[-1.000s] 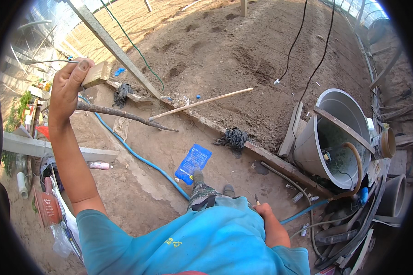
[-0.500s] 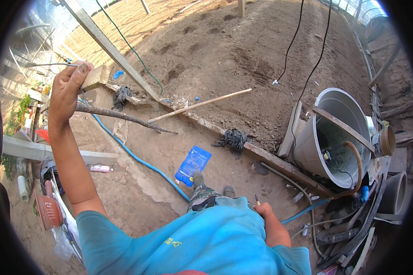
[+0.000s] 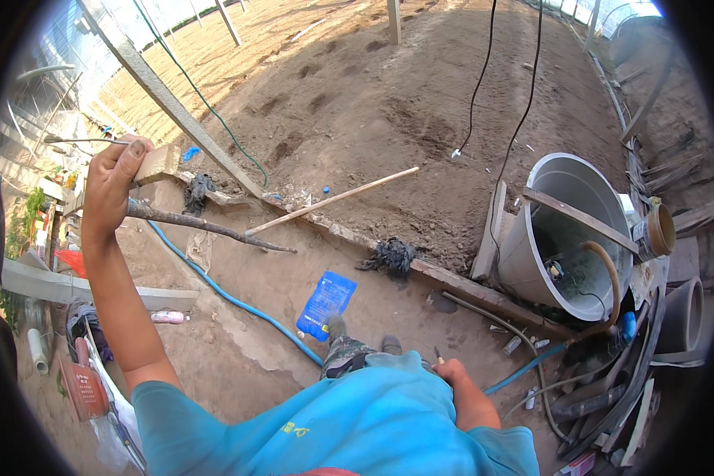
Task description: The person uses pliers to bend and secure a metal wire around a small wooden block, then attaches the block to a longer wooden stick. The person repeatedly adjusts the wire and positions the components while working in a greenhouse.
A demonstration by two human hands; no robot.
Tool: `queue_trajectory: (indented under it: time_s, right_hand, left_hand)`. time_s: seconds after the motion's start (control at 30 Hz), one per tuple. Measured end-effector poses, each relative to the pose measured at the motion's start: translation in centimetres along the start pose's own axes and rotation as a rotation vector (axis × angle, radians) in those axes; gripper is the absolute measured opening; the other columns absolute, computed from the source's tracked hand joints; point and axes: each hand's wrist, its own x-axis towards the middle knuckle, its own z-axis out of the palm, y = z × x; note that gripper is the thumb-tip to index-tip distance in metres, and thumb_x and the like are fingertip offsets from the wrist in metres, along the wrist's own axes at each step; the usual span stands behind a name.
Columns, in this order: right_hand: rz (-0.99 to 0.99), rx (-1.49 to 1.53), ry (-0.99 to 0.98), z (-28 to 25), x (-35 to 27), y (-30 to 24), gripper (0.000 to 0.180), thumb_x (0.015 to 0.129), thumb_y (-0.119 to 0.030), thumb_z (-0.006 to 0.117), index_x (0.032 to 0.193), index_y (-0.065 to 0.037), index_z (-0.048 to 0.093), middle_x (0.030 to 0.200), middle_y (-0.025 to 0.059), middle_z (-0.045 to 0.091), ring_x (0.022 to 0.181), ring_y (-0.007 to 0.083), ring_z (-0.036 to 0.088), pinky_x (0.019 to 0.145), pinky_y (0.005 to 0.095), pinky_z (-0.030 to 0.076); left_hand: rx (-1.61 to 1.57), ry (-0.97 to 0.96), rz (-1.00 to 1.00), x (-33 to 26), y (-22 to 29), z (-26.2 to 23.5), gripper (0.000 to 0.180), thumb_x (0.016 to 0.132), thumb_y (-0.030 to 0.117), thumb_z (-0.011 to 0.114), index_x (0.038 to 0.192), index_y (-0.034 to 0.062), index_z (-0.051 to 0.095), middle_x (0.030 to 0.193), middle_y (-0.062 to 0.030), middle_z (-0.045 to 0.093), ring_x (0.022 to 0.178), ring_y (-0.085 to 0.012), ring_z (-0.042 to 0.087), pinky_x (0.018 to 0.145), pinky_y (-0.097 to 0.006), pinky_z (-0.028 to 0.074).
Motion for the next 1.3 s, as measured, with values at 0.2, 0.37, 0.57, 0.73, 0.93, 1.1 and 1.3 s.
queue_trajectory:
  time_s: [0.2, 0.37, 0.57, 0.73, 0.93, 1.1, 1.3]
  right_hand:
    - [0.018, -0.004, 0.007, 0.4, 0.5, 0.3, 0.072, 0.082, -0.052, 0.085, 0.126, 0.004, 0.075, 0.134, 0.0273, 0.072, 0.126, 0.0406, 0.069, 0.104, 0.0462, 0.055]
    - [0.021, -0.005, -0.009, 0.5, 0.8, 0.3, 0.072, 0.081, -0.052, 0.085, 0.128, 0.002, 0.075, 0.135, 0.0263, 0.071, 0.127, 0.0396, 0.069, 0.104, 0.0458, 0.055]
    - [0.032, -0.020, -0.015, 0.5, 1.0, 0.2, 0.072, 0.081, -0.053, 0.085, 0.128, 0.001, 0.075, 0.137, 0.0248, 0.071, 0.128, 0.0382, 0.069, 0.105, 0.0452, 0.055]
    - [0.029, 0.005, -0.017, 0.2, 0.3, -0.1, 0.072, 0.081, -0.052, 0.085, 0.128, 0.001, 0.075, 0.137, 0.0248, 0.071, 0.126, 0.0385, 0.069, 0.104, 0.0452, 0.055]
    - [0.021, 0.008, -0.027, -0.1, -0.6, -0.6, 0.069, 0.083, -0.050, 0.084, 0.126, 0.003, 0.075, 0.133, 0.0247, 0.073, 0.124, 0.0391, 0.070, 0.102, 0.0456, 0.056]
    - [0.019, 0.005, -0.021, -0.1, -0.6, -0.6, 0.069, 0.083, -0.051, 0.084, 0.126, 0.002, 0.076, 0.132, 0.0246, 0.074, 0.123, 0.0387, 0.071, 0.101, 0.0457, 0.056]
    - [0.017, 0.003, -0.024, -0.1, -0.8, -0.8, 0.070, 0.083, -0.051, 0.084, 0.128, 0.001, 0.075, 0.135, 0.0236, 0.072, 0.126, 0.0378, 0.070, 0.103, 0.0453, 0.055]
  left_hand:
    - [-0.001, -0.022, 0.004, 0.2, -0.1, -0.1, 0.037, 0.112, 0.030, 0.062, 0.100, -0.0037, 0.074, 0.091, -0.0001, 0.068, 0.081, -0.0059, 0.059, 0.070, -0.024, 0.047]
    - [0.030, -0.019, 0.025, 0.5, 0.1, 0.2, 0.037, 0.112, 0.031, 0.062, 0.101, -0.0019, 0.074, 0.085, 0.0007, 0.068, 0.077, -0.0055, 0.058, 0.069, -0.023, 0.047]
    - [0.020, -0.016, 0.003, 0.4, -0.3, -0.2, 0.036, 0.113, 0.032, 0.061, 0.104, -0.0011, 0.074, 0.087, -0.0003, 0.069, 0.079, -0.0055, 0.060, 0.070, -0.023, 0.048]
    - [-0.059, -0.026, -0.004, 0.4, -0.2, -0.1, 0.036, 0.113, 0.031, 0.061, 0.107, -0.0023, 0.074, 0.093, -0.0028, 0.072, 0.082, -0.0067, 0.063, 0.073, -0.023, 0.051]
    - [-0.061, -0.019, 0.015, 0.4, -0.5, -0.1, 0.034, 0.113, 0.030, 0.060, 0.112, -0.0010, 0.073, 0.095, -0.0015, 0.071, 0.083, -0.0061, 0.062, 0.075, -0.023, 0.050]
    - [-0.073, -0.031, 0.009, 0.3, -0.3, -0.3, 0.034, 0.113, 0.029, 0.060, 0.112, -0.0023, 0.073, 0.095, -0.0030, 0.073, 0.082, -0.0054, 0.063, 0.071, -0.020, 0.049]
    - [-0.045, -0.014, -0.008, 0.2, -0.5, -0.5, 0.034, 0.113, 0.030, 0.062, 0.109, -0.0021, 0.074, 0.091, -0.0007, 0.072, 0.080, -0.0038, 0.061, 0.068, -0.020, 0.046]
